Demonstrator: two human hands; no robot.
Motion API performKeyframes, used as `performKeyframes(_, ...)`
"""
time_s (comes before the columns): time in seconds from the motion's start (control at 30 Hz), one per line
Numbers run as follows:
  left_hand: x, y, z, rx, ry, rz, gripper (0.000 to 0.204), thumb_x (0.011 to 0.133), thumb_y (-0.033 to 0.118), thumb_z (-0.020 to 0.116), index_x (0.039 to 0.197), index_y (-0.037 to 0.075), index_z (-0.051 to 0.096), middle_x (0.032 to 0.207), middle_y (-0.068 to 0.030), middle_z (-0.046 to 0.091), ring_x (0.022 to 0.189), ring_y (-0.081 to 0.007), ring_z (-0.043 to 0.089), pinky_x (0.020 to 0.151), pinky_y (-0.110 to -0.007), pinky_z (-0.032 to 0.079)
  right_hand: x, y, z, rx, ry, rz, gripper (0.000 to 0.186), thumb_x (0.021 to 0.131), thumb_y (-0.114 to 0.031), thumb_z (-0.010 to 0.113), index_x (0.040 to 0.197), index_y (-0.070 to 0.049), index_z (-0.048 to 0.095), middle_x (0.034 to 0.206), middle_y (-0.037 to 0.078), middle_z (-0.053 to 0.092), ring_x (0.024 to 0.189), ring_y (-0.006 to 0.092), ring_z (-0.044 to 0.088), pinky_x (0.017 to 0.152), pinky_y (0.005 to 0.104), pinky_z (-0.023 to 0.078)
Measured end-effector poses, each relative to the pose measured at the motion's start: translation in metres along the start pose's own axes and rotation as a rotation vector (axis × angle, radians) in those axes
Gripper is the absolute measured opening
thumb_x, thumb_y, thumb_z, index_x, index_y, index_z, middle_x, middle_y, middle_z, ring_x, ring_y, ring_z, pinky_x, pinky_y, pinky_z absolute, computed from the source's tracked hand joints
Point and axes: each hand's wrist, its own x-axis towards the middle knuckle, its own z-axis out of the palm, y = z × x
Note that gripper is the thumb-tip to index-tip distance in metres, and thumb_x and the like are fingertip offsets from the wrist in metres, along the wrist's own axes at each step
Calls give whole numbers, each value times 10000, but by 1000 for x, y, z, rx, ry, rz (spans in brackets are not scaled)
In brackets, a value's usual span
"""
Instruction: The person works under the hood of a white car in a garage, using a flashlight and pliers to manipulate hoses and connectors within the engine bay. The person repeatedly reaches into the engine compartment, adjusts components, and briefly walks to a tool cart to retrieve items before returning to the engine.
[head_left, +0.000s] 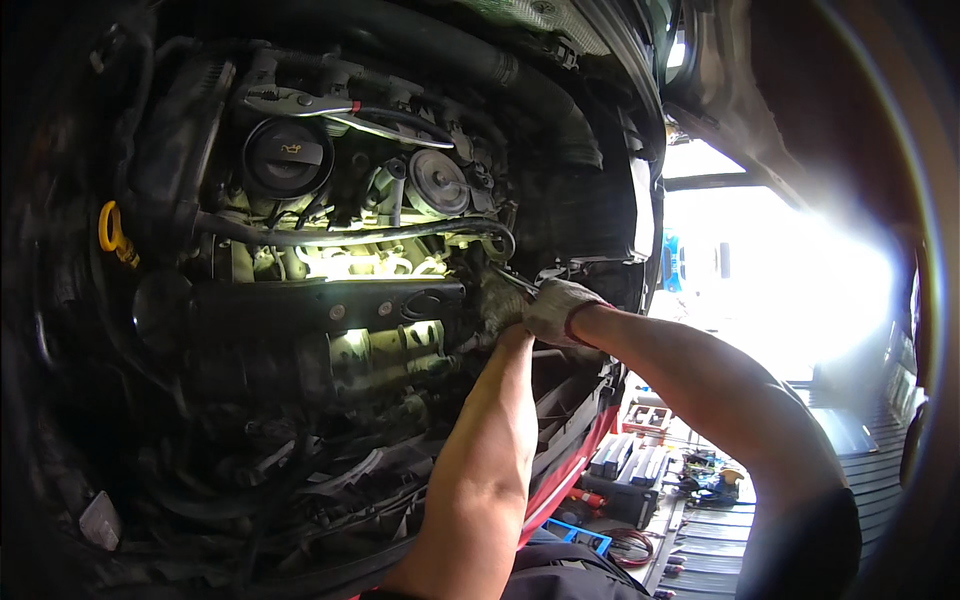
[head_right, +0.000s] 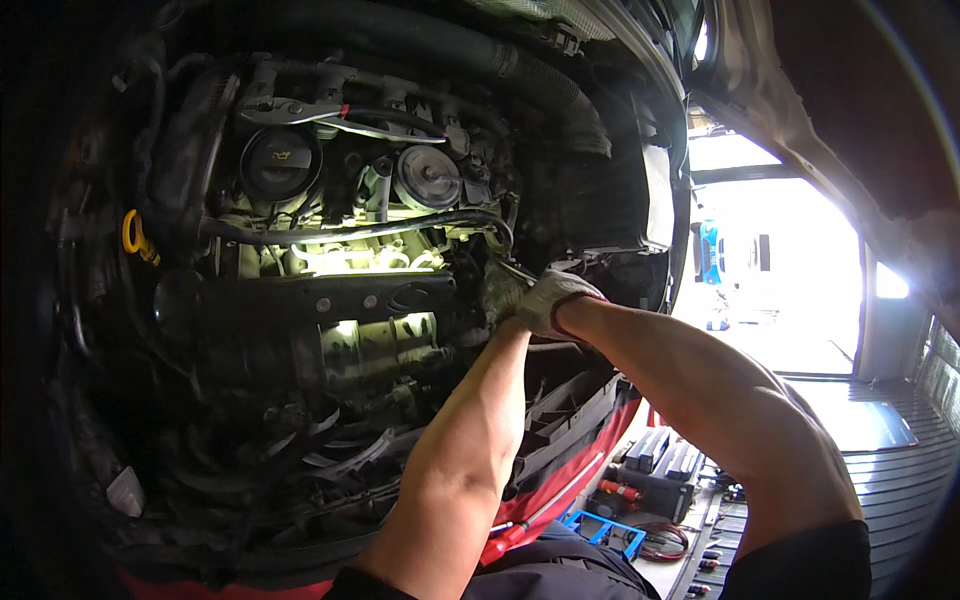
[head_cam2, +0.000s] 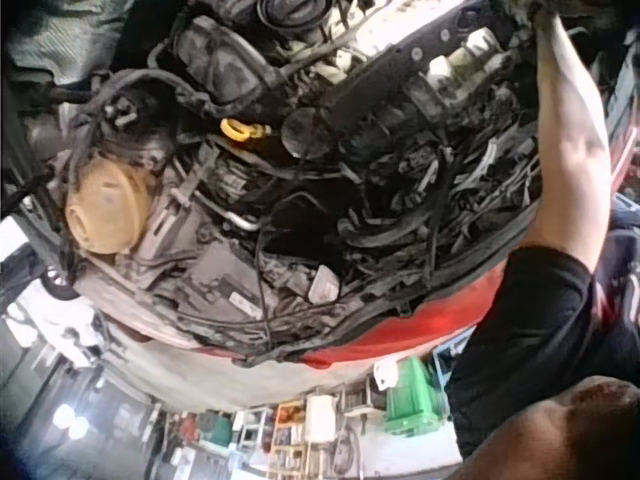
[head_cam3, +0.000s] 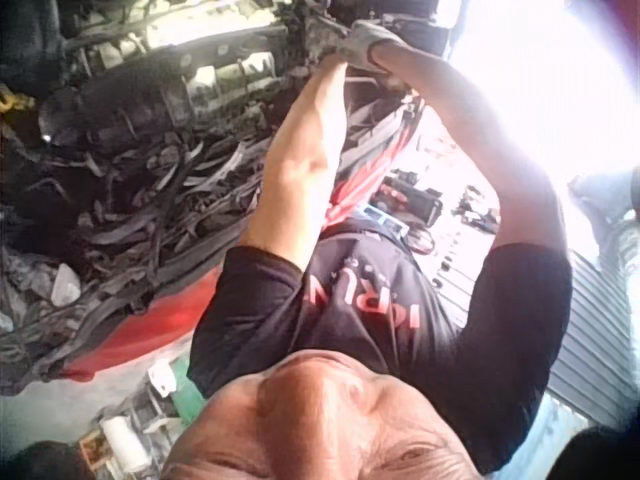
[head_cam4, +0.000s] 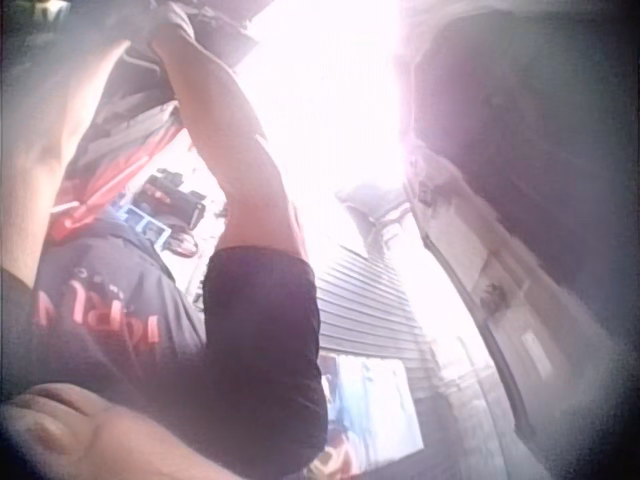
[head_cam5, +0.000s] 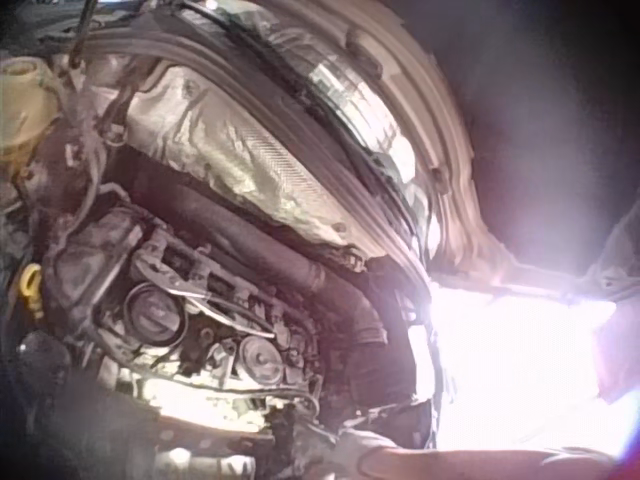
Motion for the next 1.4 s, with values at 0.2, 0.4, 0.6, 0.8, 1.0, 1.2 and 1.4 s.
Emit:
performKeyframes(0.2, 5, -4, -6, -23, -13, 4, 420, 807, 217, 724, 1180, 63, 609, 996, -146, 718, 897, -279, 718, 722, -391, 569, 4, -12, -10, 4, -92, -44, 417, 886, -322, 559, 1041, 30, 721, 1022, 246, 718, 961, 338, 707, 852, 398, 544)
performKeyframes(0.4, 22, -4, -6, -29, -16, 39, 386, 836, 215, 703, 1180, 62, 618, 997, -145, 725, 883, -263, 727, 700, -380, 569, -20, 7, -12, 340, 68, 121, 486, 872, -325, 578, 1192, 37, 634, 1081, 291, 688, 1046, 389, 677, 901, 448, 523)
performKeyframes(0.6, 2, 28, -29, -68, -268, -191, 423, 843, 218, 720, 1208, 35, 613, 1134, -174, 704, 1059, -298, 682, 891, -407, 524, -7, 69, 29, 291, 40, -70, 609, 860, -181, 543, 1386, 67, 363, 1189, 337, 616, 1115, 435, 634, 940, 496, 501)
performKeyframes(0.8, 16, 3, -30, 112, -261, -11, 374, 865, 159, 701, 1211, 39, 621, 1058, -167, 704, 970, -290, 678, 851, -390, 530, 1, 142, 39, 277, -171, -285, 466, 834, -179, 546, 1270, -28, 611, 1018, 208, 718, 841, 328, 715, 716, 402, 558)
performKeyframes(1.0, 18, -3, -44, -464, -294, -207, 252, 890, 69, 697, 1140, 74, 662, 881, -48, 675, 740, -134, 602, 671, -302, 534, -41, 221, 92, 653, -232, -538, 348, 780, -83, 613, 1123, -27, 592, 761, 138, 634, 712, 325, 657, 637, 408, 524)
performKeyframes(1.2, -8, 26, -29, -422, -206, -312, 138, 984, 111, 619, 1114, 77, 653, 915, -46, 687, 645, -143, 587, 608, -336, 564, -103, 301, 182, 1021, 13, -867, 486, 792, -42, 621, 1278, -39, 603, 934, 156, 647, 889, 284, 677, 755, 399, 536)
performKeyframes(1.4, 0, 1, -6, 351, 116, 82, 230, 956, 269, 649, 1016, 50, 688, 786, -158, 697, 525, -244, 647, 512, -355, 501, -126, 347, 307, 1513, -848, -909, 447, 862, 28, 652, 1302, -52, 641, 1174, 107, 692, 1050, 178, 654, 923, 318, 505)
